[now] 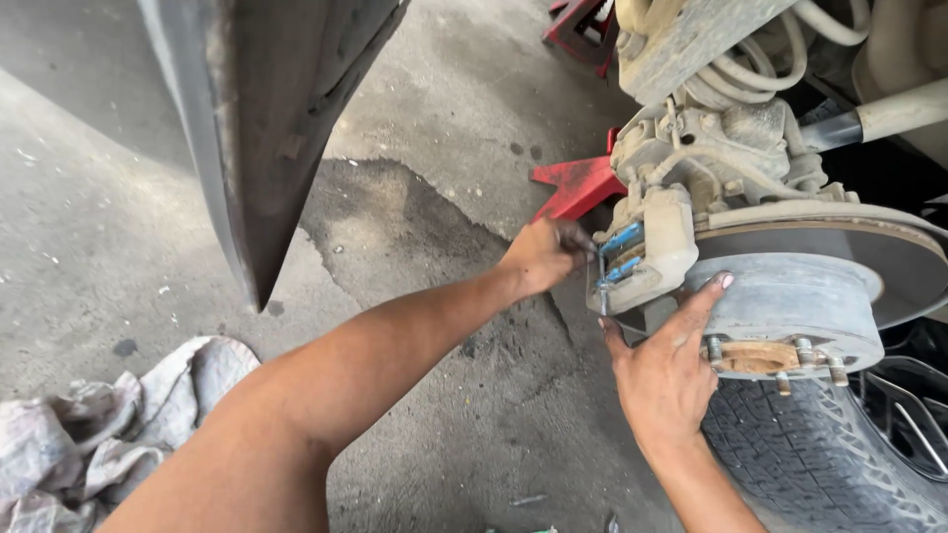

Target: Replacing brake pads on a vehicle.

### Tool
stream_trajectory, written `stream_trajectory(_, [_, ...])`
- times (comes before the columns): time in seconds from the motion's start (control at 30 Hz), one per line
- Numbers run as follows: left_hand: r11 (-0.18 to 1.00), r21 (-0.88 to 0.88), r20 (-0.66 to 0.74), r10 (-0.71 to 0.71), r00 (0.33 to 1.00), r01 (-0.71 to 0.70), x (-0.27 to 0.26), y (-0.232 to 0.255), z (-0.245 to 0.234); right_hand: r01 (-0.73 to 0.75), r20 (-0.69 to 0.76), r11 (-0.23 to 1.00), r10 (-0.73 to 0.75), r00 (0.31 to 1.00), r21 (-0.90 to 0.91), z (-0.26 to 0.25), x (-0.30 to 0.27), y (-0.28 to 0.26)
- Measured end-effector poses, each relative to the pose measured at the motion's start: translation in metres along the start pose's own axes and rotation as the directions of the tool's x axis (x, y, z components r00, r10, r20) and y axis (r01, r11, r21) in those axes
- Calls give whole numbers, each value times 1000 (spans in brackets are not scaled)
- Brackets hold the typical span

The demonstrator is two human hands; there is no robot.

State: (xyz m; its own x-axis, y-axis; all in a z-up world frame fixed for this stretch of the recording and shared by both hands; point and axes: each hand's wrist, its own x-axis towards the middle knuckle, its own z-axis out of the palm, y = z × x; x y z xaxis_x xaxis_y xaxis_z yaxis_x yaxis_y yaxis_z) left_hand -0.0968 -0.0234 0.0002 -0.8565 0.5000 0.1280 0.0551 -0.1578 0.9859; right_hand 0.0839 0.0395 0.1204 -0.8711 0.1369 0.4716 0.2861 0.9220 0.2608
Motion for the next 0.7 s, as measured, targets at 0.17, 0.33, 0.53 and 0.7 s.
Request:
stream_trajectory(0.17, [992,65,-55,107,993,-104,5,2,0,-106,55,993,103,993,48,0,2,-7])
stream_trajectory(0.33, [977,160,-52,149,987,-139,-2,5,1,-209,41,972,205,978,112,3,0,-12])
stream_trajectory(0.53, [925,344,-74,198,977,-161,-19,25,-1,-229,28,958,228,973,174,14,-5,-6])
stream_trajectory(0.7, [919,346,-86,230,969,-188,-22,33,-5,-229,34,955,226,973,187,16,-4,-4])
